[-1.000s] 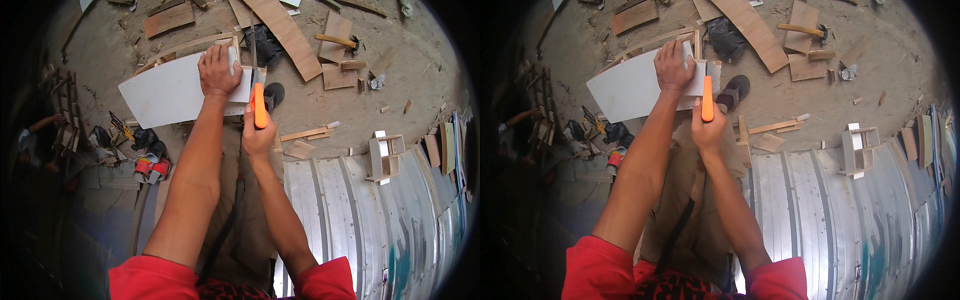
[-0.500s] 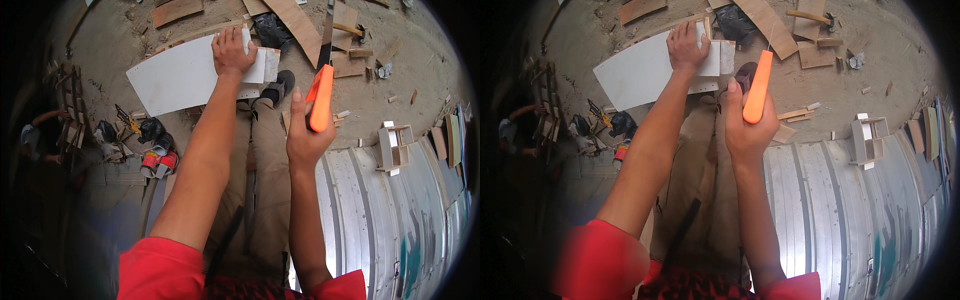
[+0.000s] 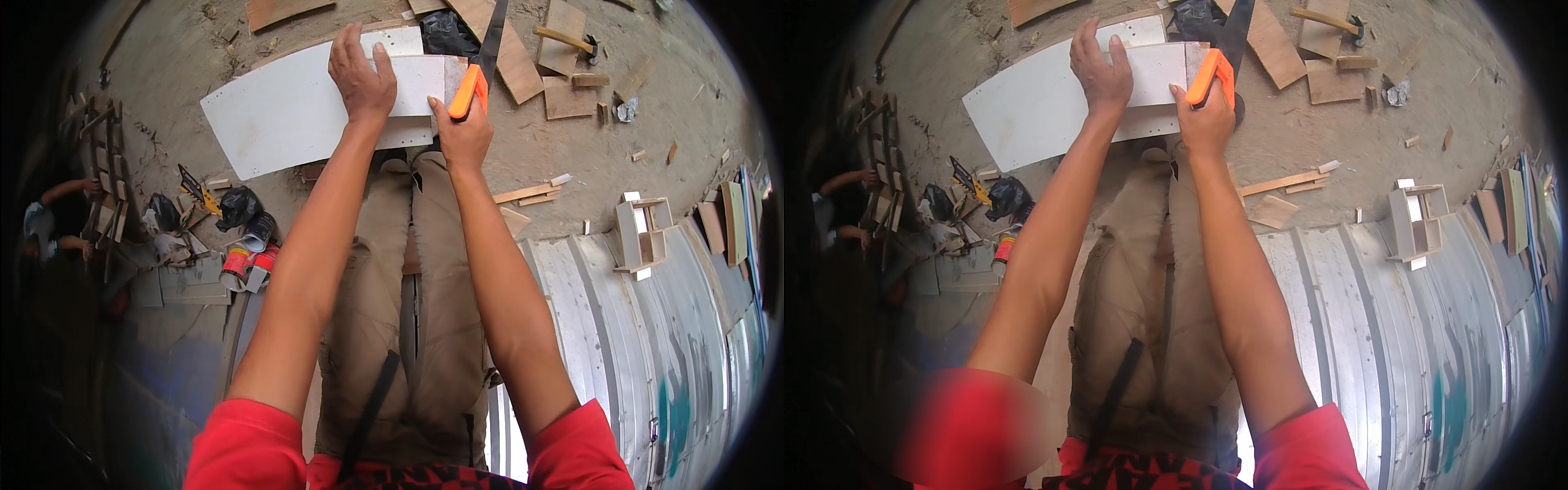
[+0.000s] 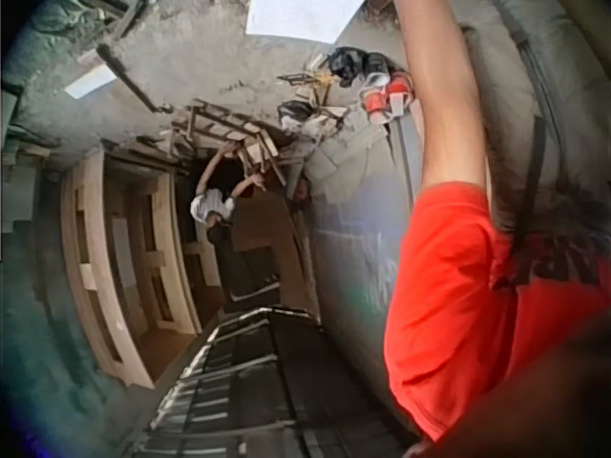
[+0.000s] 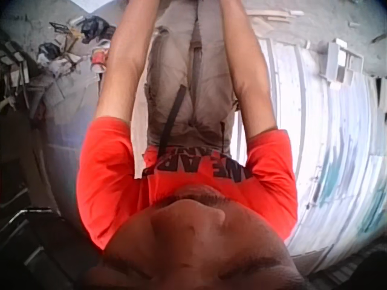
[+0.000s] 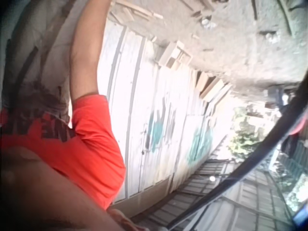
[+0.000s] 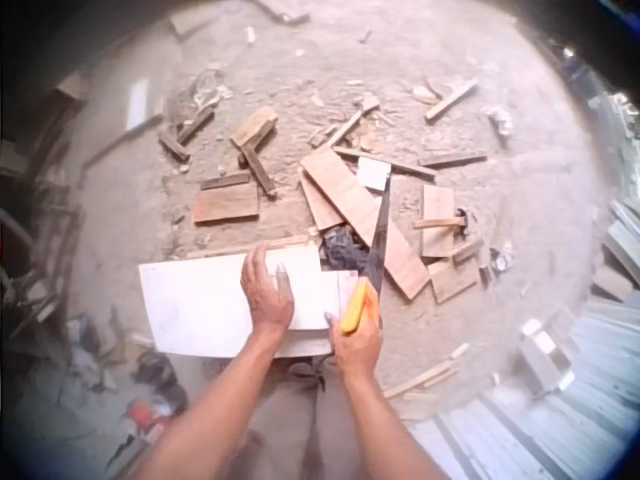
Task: The person sits on the ground and uses a hand saw to cut a white rectangular board. They position the board on a wooden support, saw along a marked line, and separate the cut piece.
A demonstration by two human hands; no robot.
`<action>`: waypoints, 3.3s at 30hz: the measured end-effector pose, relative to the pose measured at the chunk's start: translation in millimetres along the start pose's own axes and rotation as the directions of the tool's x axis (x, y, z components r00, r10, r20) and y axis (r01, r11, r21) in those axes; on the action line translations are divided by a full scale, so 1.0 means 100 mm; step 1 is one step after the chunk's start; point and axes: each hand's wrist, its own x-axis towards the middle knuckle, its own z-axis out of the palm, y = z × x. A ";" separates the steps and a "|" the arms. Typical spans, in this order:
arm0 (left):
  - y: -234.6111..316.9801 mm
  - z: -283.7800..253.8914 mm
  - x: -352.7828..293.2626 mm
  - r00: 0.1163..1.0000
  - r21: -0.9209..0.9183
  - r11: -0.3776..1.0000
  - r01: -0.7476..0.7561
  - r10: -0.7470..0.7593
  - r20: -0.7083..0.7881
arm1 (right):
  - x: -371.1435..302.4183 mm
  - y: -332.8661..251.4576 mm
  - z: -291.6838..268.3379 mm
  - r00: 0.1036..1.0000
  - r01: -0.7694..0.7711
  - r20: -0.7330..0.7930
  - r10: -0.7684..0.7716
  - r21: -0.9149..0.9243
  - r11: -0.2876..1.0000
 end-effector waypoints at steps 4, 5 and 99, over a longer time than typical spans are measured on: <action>-0.21 -0.46 -0.20 0.735 -0.229 0.716 0.659 -0.550 0.397 | 0.03 0.01 -0.01 1.000 0.015 0.011 -0.015 -0.036 0.999; -0.22 -0.53 -0.27 0.722 -0.240 0.698 0.674 -0.554 0.415 | 0.04 -0.01 -0.03 1.000 0.018 0.025 -0.016 -0.049 0.999; 0.11 0.32 0.10 0.923 0.365 0.902 -0.230 0.084 0.375 | 0.38 -0.13 -0.45 0.975 -0.001 0.221 0.014 -0.063 0.998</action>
